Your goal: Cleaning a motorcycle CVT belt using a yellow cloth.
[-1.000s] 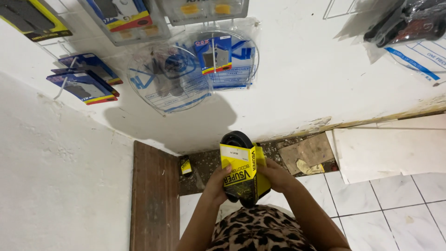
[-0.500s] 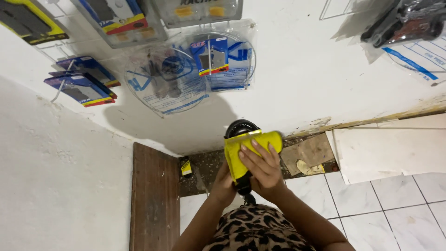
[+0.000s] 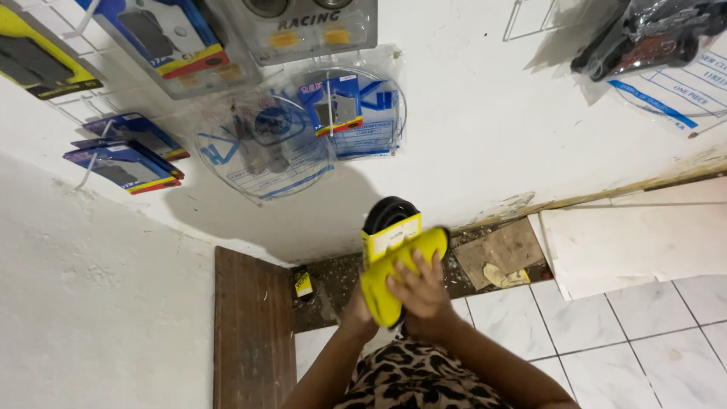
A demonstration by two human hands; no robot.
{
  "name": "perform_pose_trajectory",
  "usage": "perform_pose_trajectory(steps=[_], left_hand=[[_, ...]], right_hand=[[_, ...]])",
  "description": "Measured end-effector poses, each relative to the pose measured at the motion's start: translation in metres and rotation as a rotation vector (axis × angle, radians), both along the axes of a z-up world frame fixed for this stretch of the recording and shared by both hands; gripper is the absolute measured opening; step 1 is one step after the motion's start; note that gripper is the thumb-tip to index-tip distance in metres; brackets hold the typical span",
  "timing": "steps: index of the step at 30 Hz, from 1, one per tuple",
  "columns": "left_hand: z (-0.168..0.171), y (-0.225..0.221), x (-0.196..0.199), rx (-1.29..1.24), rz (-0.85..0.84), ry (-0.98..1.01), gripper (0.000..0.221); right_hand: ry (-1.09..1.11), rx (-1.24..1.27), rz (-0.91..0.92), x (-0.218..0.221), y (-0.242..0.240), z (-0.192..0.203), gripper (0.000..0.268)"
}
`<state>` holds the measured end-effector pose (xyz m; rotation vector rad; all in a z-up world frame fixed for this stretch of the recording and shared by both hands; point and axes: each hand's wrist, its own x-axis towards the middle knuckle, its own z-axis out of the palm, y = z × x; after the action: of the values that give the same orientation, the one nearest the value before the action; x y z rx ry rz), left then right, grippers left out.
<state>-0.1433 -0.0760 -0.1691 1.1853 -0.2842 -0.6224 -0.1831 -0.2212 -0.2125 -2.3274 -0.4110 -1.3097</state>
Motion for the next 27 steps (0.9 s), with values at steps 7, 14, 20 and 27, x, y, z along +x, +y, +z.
perform_pose_trajectory(steps=[7,14,20,27], left_hand=[[-0.009,-0.001,-0.007,0.021,-0.007,0.018,0.062],[-0.019,0.002,-0.012,0.031,-0.004,0.039,0.056],[-0.018,0.008,0.003,0.048,-0.011,0.040,0.050],[-0.034,0.008,-0.013,0.060,-0.021,0.067,0.044]], right_hand=[[-0.103,0.182,0.112,0.003,0.000,0.032,0.045],[-0.146,0.041,-0.033,0.024,-0.009,0.044,0.059],[-0.032,-0.017,0.077,-0.004,0.012,0.030,0.053],[0.005,0.210,-0.014,0.021,-0.008,0.082,0.051]])
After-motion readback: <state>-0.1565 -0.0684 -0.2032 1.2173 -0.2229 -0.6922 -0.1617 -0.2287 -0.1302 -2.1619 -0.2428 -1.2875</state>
